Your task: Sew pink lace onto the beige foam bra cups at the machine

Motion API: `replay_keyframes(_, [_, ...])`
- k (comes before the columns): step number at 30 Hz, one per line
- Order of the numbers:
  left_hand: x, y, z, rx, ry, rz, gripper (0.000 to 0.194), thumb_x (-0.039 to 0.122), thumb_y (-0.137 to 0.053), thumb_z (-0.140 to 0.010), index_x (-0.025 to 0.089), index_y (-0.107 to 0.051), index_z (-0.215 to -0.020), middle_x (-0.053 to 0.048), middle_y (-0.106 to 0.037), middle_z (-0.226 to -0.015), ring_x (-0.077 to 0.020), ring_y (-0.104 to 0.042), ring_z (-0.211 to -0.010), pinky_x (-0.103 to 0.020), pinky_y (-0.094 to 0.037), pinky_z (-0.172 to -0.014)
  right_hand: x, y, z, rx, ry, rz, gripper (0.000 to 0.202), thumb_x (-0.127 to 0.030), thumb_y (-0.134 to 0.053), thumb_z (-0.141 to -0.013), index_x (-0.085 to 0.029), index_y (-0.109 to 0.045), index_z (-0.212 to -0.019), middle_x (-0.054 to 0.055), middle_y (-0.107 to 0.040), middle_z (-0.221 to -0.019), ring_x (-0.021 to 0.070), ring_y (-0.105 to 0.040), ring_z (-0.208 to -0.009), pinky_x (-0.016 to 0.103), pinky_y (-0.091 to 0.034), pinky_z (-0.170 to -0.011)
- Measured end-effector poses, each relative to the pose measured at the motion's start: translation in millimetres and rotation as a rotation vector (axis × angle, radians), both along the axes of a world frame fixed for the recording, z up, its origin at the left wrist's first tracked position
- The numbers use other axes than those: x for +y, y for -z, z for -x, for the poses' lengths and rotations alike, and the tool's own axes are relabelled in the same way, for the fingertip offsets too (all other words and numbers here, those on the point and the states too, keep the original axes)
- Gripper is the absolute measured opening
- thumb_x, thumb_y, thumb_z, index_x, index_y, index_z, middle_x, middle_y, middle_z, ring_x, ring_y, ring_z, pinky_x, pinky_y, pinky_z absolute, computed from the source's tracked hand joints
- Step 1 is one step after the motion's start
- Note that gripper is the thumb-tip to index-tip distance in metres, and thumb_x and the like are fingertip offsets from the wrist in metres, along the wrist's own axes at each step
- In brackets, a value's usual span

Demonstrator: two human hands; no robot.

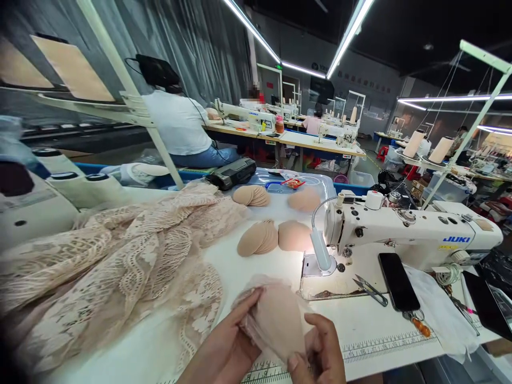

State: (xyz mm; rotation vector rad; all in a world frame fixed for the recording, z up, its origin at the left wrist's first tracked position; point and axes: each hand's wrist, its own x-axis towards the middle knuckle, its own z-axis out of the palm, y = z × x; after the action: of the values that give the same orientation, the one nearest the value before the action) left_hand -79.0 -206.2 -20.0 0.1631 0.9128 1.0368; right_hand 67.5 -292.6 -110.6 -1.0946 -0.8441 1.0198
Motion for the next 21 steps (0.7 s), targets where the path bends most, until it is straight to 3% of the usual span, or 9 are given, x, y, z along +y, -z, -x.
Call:
replay_keyframes(2, [1.3,-5.7,-2.1,-0.07,0.025,0.056,0.017,0.026,-0.06,-0.102,0.021,-0.075,-0.098,-0.002,-0.079,-0.1,-0.0162,-0.073,-0.078,-0.027,-0.063,-0.077,-4.4,2.2,-3.7,0.017,0.044,-0.015,0.058,-0.05,-0.081,-0.084,-0.03,-0.059,-0.133,-0.004,-0.054,-0.072,0.0164,-0.051,-0.06,0.029,-0.042,-0.059])
replay_keyframes(4, [-1.0,-4.7,-2.5,-0.154,0.092,0.016,0.02,0.028,-0.06,-0.102,0.019,-0.077,-0.098,-0.005,-0.079,-0.104,-0.0185,-0.074,-0.083,-0.028,-0.063,-0.077,-5.4,0.2,-7.6,0.03,0.067,-0.026,0.061,-0.051,-0.082,-0.083,-0.03,-0.059,-0.135,-0.004,-0.051,-0.069,0.0166,-0.051,-0.058,0.029,-0.042,-0.058])
replay_keyframes(6, [-4.6,-0.5,-1.5,-0.173,0.132,-0.065,0.013,0.027,-0.073,-0.093,0.018,-0.079,-0.1,-0.006,-0.08,-0.105,-0.0219,-0.075,-0.088,-0.029,-0.063,-0.078,-4.2,-3.1,-10.4,0.043,0.064,-0.025,0.066,-0.051,-0.084,-0.081,-0.03,-0.058,-0.138,-0.005,-0.051,-0.067,0.0169,-0.051,-0.057,0.03,-0.043,-0.057])
replay_keyframes(9, [-9.4,3.7,-0.1,-0.112,0.201,-0.201,0.03,0.028,-0.091,-0.075,0.017,-0.081,-0.101,-0.01,-0.081,-0.104,-0.0289,-0.075,-0.098,-0.033,-0.063,-0.084,1.3,-8.3,-13.2,0.09,0.036,-0.031,0.076,-0.054,-0.086,-0.077,-0.03,-0.054,-0.142,-0.004,-0.057,-0.071,0.0173,-0.053,-0.059,0.03,-0.045,-0.058])
replay_keyframes(11, [-11.5,3.1,-0.7,-0.075,0.238,-0.271,0.039,0.033,-0.094,-0.072,0.015,-0.081,-0.103,-0.013,-0.081,-0.105,-0.0333,-0.075,-0.104,-0.037,-0.062,-0.089,6.9,-11.7,-15.3,0.134,0.03,-0.03,0.081,-0.055,-0.088,-0.076,-0.03,-0.05,-0.143,-0.002,-0.063,-0.078,0.0176,-0.057,-0.063,0.029,-0.045,-0.061])
replay_keyframes(18, [-13.1,-0.4,-5.3,-0.028,0.209,-0.214,0.043,0.046,-0.091,-0.075,0.016,-0.079,-0.104,-0.012,-0.081,-0.097,-0.0322,-0.077,-0.099,-0.037,-0.062,-0.085,18.9,-14.6,-19.7,0.207,0.045,0.019,0.079,-0.05,-0.093,-0.074,-0.03,-0.052,-0.139,-0.006,-0.063,-0.073,0.0128,-0.053,-0.058,0.023,-0.038,-0.059])
replay_keyframes(21, [-12.3,0.6,-5.6,-0.029,0.199,-0.24,0.041,0.042,-0.091,-0.075,0.016,-0.079,-0.103,-0.011,-0.081,-0.097,-0.0314,-0.077,-0.098,-0.037,-0.062,-0.086,18.8,-12.9,-19.1,0.232,0.068,0.015,0.075,-0.05,-0.093,-0.074,-0.03,-0.056,-0.136,-0.007,-0.062,-0.07,0.0119,-0.052,-0.057,0.022,-0.039,-0.06])
